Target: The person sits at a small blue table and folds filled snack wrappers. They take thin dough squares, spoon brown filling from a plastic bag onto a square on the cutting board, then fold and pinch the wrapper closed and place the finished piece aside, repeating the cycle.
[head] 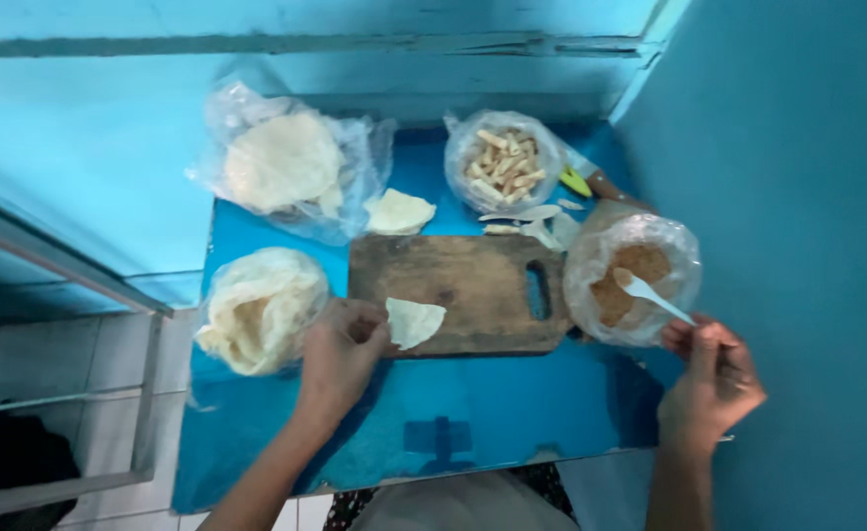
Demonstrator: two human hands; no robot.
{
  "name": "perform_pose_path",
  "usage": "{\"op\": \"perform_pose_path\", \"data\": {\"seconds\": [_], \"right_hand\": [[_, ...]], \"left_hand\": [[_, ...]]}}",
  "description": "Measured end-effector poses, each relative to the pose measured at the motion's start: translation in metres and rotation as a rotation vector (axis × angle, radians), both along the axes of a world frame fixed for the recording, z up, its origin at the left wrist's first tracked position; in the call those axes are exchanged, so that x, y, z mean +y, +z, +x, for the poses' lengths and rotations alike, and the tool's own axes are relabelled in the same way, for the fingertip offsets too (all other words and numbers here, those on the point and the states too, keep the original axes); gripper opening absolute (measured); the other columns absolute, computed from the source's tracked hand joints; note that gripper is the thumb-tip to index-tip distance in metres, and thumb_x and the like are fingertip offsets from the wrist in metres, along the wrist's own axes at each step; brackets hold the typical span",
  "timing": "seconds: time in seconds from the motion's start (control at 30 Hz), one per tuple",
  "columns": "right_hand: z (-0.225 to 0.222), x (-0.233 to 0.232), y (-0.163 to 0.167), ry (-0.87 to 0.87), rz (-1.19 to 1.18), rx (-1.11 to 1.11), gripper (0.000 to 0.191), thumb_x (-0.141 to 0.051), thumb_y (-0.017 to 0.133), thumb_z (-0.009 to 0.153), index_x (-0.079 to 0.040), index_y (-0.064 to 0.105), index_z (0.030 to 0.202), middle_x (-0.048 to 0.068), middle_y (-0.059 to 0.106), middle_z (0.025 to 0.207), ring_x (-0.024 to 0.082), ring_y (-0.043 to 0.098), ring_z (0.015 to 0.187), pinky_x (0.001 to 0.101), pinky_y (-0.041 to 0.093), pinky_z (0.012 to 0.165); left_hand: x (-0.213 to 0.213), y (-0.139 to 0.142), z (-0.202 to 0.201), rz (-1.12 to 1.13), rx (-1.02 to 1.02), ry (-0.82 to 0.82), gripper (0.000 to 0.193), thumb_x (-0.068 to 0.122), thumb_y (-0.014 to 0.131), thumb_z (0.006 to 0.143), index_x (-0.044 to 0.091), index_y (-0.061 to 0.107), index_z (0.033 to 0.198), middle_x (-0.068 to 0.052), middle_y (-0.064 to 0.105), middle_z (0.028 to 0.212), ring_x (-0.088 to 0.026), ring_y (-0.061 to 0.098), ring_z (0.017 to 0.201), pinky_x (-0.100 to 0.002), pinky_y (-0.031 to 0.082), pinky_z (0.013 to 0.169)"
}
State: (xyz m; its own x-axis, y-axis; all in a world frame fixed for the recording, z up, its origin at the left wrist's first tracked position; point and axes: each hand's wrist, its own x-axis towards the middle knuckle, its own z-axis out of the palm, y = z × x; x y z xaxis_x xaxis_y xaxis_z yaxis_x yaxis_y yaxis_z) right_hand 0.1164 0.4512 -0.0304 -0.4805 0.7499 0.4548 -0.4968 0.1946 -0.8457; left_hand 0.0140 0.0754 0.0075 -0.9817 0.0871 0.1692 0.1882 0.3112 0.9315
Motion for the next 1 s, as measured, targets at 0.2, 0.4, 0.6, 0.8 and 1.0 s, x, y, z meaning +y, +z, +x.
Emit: {"op": "perform_pose_path", "data": {"seconds": [0.2, 0.4, 0.6, 0.8, 1.0], "right_hand": [[-0.003, -0.028, 0.023, 0.286, -0.143, 0.033, 0.014, -0.005, 0.064, 0.116, 0.008, 0.066, 0.113, 0.017, 0.069, 0.102, 0.021, 0.07, 0.088, 0.0366, 0.061, 0.087], [-0.038, -0.092, 0.034, 0.555, -0.325, -0.372, 0.02, -0.011, 0.057, 0.107, 0.004, 0.068, 0.116, 0.014, 0.072, 0.096, 0.017, 0.07, 0.083, 0.0309, 0.059, 0.078], [-0.069, -0.157, 0.017, 0.804, -0.198, -0.538, 0.025, -0.014, 0.059, 0.104, 0.003, 0.071, 0.117, 0.012, 0.075, 0.096, 0.016, 0.071, 0.083, 0.0285, 0.059, 0.076], [-0.078, -0.182, 0.007, 0.773, 0.106, -0.571, 0.026, -0.012, 0.059, 0.104, 0.004, 0.072, 0.119, 0.013, 0.077, 0.1, 0.015, 0.073, 0.086, 0.0282, 0.06, 0.078], [-0.076, -0.192, 0.01, 0.727, 0.293, -0.527, 0.024, -0.007, 0.058, 0.103, 0.004, 0.071, 0.12, 0.013, 0.077, 0.103, 0.017, 0.075, 0.092, 0.0295, 0.062, 0.084]], "left_hand": [[-0.02, 0.005, 0.004, -0.148, 0.209, 0.04, 0.011, 0.002, 0.074, 0.081, -0.004, 0.071, 0.09, -0.013, 0.065, 0.093, -0.021, 0.071, 0.07, -0.031, 0.057, 0.063], [-0.038, 0.011, 0.008, -0.297, 0.241, 0.069, 0.015, -0.001, 0.073, 0.077, 0.0, 0.069, 0.091, -0.014, 0.064, 0.093, -0.032, 0.067, 0.079, -0.045, 0.052, 0.072], [-0.049, 0.003, 0.011, -0.222, 0.373, 0.057, 0.026, -0.006, 0.066, 0.08, 0.0, 0.063, 0.106, -0.021, 0.058, 0.105, -0.044, 0.06, 0.096, -0.051, 0.049, 0.079], [-0.064, -0.002, 0.007, -0.188, 0.383, 0.044, 0.03, -0.007, 0.065, 0.08, -0.002, 0.064, 0.11, -0.02, 0.058, 0.106, -0.044, 0.06, 0.097, -0.051, 0.05, 0.081], [-0.07, 0.0, 0.007, -0.132, 0.331, 0.021, 0.026, -0.007, 0.065, 0.082, -0.003, 0.062, 0.107, -0.021, 0.057, 0.111, -0.044, 0.061, 0.099, -0.049, 0.051, 0.081]]}}
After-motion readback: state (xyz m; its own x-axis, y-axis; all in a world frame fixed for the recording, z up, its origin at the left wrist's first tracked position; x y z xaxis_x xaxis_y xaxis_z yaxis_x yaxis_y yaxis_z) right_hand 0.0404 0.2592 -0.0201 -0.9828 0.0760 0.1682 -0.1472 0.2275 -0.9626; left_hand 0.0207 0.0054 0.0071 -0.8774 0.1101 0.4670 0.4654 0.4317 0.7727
